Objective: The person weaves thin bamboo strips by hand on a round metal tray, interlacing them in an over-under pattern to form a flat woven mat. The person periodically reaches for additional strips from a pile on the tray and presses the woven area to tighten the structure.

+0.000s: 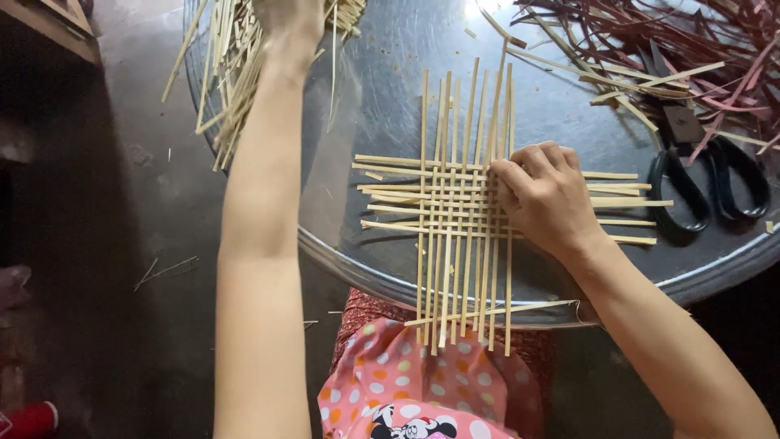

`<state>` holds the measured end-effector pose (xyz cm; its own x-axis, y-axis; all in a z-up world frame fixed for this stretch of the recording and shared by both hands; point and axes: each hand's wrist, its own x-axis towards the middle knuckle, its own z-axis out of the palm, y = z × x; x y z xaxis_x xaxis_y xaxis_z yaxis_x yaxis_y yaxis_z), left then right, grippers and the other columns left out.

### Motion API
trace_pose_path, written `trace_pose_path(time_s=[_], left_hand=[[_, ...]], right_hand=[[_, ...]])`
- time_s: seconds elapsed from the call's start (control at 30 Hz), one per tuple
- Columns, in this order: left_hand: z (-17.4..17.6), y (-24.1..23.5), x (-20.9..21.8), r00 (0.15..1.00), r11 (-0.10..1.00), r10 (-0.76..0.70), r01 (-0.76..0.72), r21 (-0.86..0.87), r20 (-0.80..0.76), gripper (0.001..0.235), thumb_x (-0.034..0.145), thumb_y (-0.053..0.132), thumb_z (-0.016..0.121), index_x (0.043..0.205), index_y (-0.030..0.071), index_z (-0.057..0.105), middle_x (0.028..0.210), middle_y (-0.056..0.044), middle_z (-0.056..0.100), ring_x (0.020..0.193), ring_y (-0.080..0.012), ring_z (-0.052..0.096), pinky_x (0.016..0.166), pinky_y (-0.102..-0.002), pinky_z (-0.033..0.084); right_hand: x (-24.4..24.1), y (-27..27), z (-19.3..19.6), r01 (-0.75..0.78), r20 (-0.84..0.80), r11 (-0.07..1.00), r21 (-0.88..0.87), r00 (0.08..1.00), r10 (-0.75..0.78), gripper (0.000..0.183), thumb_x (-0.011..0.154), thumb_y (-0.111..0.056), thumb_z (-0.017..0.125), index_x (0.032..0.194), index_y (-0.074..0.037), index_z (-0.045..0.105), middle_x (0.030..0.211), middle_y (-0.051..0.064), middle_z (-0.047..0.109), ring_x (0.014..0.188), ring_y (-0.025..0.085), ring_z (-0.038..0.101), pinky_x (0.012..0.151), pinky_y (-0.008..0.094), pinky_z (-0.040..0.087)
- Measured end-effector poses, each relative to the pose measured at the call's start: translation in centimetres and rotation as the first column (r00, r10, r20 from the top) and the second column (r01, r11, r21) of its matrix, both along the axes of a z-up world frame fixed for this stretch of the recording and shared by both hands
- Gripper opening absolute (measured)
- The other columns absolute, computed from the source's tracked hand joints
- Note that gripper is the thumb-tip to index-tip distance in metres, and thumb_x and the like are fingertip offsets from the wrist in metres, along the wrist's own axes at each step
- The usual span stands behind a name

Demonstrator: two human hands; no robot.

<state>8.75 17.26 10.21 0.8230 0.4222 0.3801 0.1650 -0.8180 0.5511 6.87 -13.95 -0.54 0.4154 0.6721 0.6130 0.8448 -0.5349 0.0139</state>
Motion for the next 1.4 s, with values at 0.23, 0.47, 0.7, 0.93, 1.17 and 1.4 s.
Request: trace_pose_path(time_s=[0.23,0.47,0.7,0.93,1.17,1.4], left_hand=[[-3.2,3.0,1.1,0.997,0.999,-0.037,0.039,0.028,-0.065,0.028,0.088,0.005,0.030,0.110,0.012,0.044,0.049,0.003,0.031,0.036,-0.0053,0.023,0.032,-0.022,0.018],[-7.2,5.3,5.8,0.961,0.935,0.183,-0.105,0.339,-0.208,0.014,0.079,0.007,0.059,0.066,0.005,0.059,0.054,-0.005,0.057,0.041,-0.0086,0.052,0.026,-0.019,0.035],[-4.8,4.4,6.0,0.905,0.968,0.212,-0.143,0.206,-0.368,0.023,0.079,-0.010,0.037,0.066,0.005,0.048,0.065,-0.005,0.048,0.054,-0.0160,0.043,0.045,-0.031,0.039],[-4.3,3.2,7.1,0.796,0.831,0.386,-0.080,0.550,-0.467,0.020,0.091,0.013,0.028,0.098,0.005,0.046,0.055,-0.001,0.048,0.043,-0.0099,0.039,0.038,-0.023,0.033],[-5.7,4.3,6.7,0.770,0.240,0.557,0.210,0.948,-0.312,0.036,0.092,0.032,0.039,0.082,0.007,0.063,0.120,-0.020,0.048,0.036,-0.0049,0.031,0.031,-0.018,0.027],[-4.9,1.2,2.7,0.760,0.229,0.573,0.211,0.950,-0.307,0.040,0.077,0.048,0.047,0.075,0.012,0.063,0.099,-0.011,0.063,0.040,-0.0048,0.030,0.035,-0.019,0.029]], right_hand=[[-0.7,0.5,1.6,-0.050,0.053,0.998,0.027,0.997,0.048,0.024,0.070,-0.006,0.056,0.093,-0.013,0.057,0.085,0.005,0.047,0.079,0.019,0.046,0.071,0.031,0.036],[-1.8,9.6,9.2,-0.244,-0.249,0.944,-0.223,0.950,0.187,0.014,0.081,-0.007,0.041,0.083,-0.003,0.054,0.082,0.014,0.056,0.067,0.023,0.052,0.056,0.037,0.042],[4.2,22.7,2.6,-0.198,-0.238,0.976,-0.090,0.956,0.172,0.036,0.071,-0.002,0.045,0.107,-0.003,0.051,0.101,0.014,0.051,0.083,0.029,0.051,0.068,0.037,0.044],[6.2,29.4,-2.4,-0.032,0.006,0.999,-0.038,0.999,0.032,0.030,0.071,-0.029,0.051,0.093,-0.015,0.065,0.103,0.013,0.059,0.110,0.033,0.035,0.079,0.047,0.030],[4.9,27.9,-0.7,-0.073,-0.257,0.992,-0.101,0.965,0.045,0.055,0.080,-0.019,0.045,0.131,-0.006,0.027,0.135,0.017,0.026,0.126,0.030,0.010,0.103,0.048,0.007],[5.9,28.9,-2.9,-0.010,-0.250,0.995,0.095,0.968,0.034,0.063,0.091,-0.040,0.050,0.135,-0.010,0.016,0.140,0.013,0.017,0.129,0.027,0.006,0.108,0.046,0.009]])
